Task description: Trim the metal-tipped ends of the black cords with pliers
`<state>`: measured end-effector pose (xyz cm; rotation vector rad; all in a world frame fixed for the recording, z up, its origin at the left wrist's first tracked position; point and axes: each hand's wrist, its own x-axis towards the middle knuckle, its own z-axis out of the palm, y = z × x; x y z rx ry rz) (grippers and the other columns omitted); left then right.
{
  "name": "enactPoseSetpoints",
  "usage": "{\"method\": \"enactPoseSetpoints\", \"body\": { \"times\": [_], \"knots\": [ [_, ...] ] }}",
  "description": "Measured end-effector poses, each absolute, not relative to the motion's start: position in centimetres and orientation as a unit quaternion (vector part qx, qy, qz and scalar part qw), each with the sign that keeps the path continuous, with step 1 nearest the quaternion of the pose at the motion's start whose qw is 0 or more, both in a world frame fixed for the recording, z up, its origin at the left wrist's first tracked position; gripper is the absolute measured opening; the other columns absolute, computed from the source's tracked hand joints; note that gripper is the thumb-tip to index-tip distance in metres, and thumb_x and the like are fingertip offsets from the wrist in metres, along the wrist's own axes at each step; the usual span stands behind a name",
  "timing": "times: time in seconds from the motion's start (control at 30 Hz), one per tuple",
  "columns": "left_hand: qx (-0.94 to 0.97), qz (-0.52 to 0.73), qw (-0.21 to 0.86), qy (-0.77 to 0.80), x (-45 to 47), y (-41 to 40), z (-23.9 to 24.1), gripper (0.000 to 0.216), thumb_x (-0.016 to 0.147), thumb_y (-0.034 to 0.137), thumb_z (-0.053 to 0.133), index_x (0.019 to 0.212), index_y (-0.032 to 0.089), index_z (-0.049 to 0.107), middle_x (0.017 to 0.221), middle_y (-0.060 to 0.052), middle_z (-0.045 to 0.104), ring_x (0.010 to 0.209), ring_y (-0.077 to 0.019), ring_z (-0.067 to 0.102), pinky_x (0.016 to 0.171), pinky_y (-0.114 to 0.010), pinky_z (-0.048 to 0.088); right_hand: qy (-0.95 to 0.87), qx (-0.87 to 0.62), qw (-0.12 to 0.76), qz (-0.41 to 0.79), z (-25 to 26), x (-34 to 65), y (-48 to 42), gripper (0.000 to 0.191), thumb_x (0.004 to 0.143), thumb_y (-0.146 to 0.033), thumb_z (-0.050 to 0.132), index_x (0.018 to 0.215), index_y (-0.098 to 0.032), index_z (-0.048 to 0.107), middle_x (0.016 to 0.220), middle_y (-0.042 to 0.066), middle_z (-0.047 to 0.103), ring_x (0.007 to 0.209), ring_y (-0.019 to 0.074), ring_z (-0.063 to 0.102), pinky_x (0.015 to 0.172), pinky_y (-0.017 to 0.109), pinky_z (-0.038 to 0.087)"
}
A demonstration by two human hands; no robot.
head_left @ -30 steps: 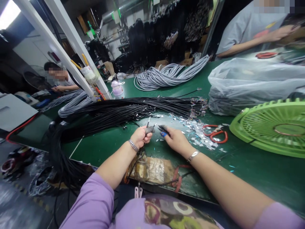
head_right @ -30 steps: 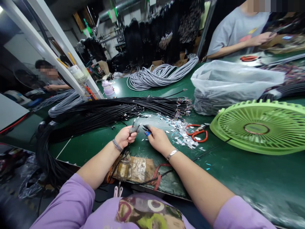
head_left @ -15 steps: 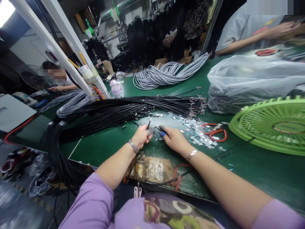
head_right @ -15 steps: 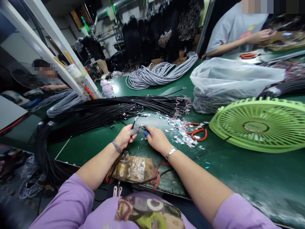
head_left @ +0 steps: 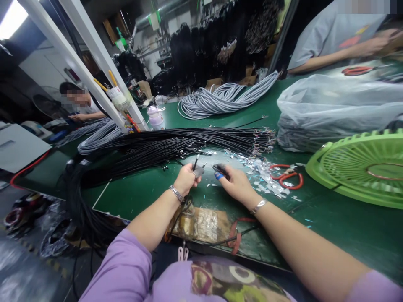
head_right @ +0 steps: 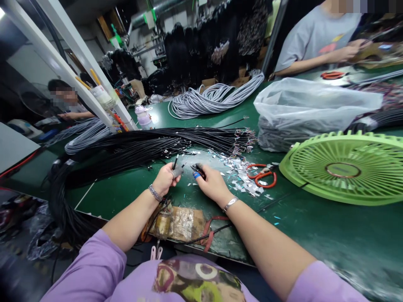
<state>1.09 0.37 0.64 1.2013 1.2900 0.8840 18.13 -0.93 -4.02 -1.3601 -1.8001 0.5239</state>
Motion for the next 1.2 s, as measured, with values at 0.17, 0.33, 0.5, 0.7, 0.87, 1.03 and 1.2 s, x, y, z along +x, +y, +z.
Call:
{"method": "enactPoseSetpoints", "body": {
  "times": [0.17,0.33,0.5,0.7,0.87,1.03,1.2],
  "knots": [
    [0.543,0.386,0.523,0.531,1.1,0.2,0.3,0.024,0.070,0.027,0.071,0.067,0.017,0.049,0.044,0.007,0.050,0.033,-0.0041,0.038,0.036,-0.016,0.025,-0.667,-0.509,0.440,0.320,-4.7,17.7,-0.9,0.025,0.084,-0.038,0.052,0.092,-0.018,0.064,0.072,0.002,0.067,0.064,0.0168,0.060,0.062,0.029,0.048],
    [0.582,0.381,0.488,0.528,1.0,0.1,-0.1,0.022,0.067,0.026,0.073,0.071,0.017,0.054,0.047,0.006,0.051,0.038,-0.0068,0.043,0.041,-0.019,0.031,-0.617,-0.501,0.463,0.394,-4.1,17.4,-1.2,0.026,0.080,-0.041,0.056,0.088,-0.018,0.065,0.073,0.003,0.067,0.066,0.0174,0.060,0.064,0.031,0.050],
    [0.649,0.383,0.414,0.511,0.7,-0.1,-0.6,0.012,0.068,0.022,0.070,0.071,0.018,0.059,0.055,0.002,0.054,0.052,-0.0110,0.047,0.052,-0.020,0.034,-0.574,-0.488,0.494,0.433,-2.7,17.0,-2.1,0.031,0.072,-0.048,0.064,0.084,-0.019,0.065,0.072,0.002,0.065,0.063,0.0156,0.056,0.058,0.028,0.046],
    [0.700,0.349,0.332,0.528,0.7,-1.2,0.5,0.019,0.066,0.016,0.071,0.058,0.020,0.054,0.056,0.000,0.045,0.058,-0.0143,0.040,0.055,-0.022,0.027,-0.519,-0.482,0.495,0.504,-2.4,16.4,-2.7,0.036,0.071,-0.055,0.064,0.074,-0.020,0.058,0.048,-0.006,0.044,0.044,0.0095,0.038,0.041,0.023,0.029],
    [0.711,0.341,0.315,0.528,0.8,-1.7,0.9,0.018,0.065,0.012,0.069,0.060,0.021,0.054,0.058,0.000,0.045,0.060,-0.0148,0.042,0.057,-0.022,0.028,-0.455,-0.465,0.491,0.580,-2.3,16.2,-2.8,0.035,0.066,-0.052,0.068,0.071,-0.021,0.052,0.043,-0.011,0.034,0.037,0.0062,0.024,0.037,0.021,0.018],
    [0.656,0.378,0.396,0.520,0.9,-0.9,0.5,0.017,0.070,0.021,0.069,0.065,0.019,0.053,0.055,0.002,0.052,0.052,-0.0111,0.044,0.051,-0.021,0.030,-0.511,-0.467,0.477,0.542,-2.3,16.5,-2.6,0.025,0.067,-0.042,0.065,0.066,-0.019,0.055,0.051,-0.006,0.045,0.043,0.0076,0.034,0.042,0.022,0.027],
    [0.524,0.381,0.561,0.515,0.9,0.2,0.6,0.027,0.075,0.038,0.066,0.069,0.018,0.049,0.044,0.007,0.046,0.032,-0.0047,0.031,0.037,-0.019,0.019,-0.614,-0.483,0.459,0.424,-3.1,17.0,-2.1,0.022,0.076,-0.040,0.055,0.068,-0.020,0.057,0.060,-0.001,0.058,0.058,0.0145,0.051,0.057,0.027,0.042]
  ]
}}
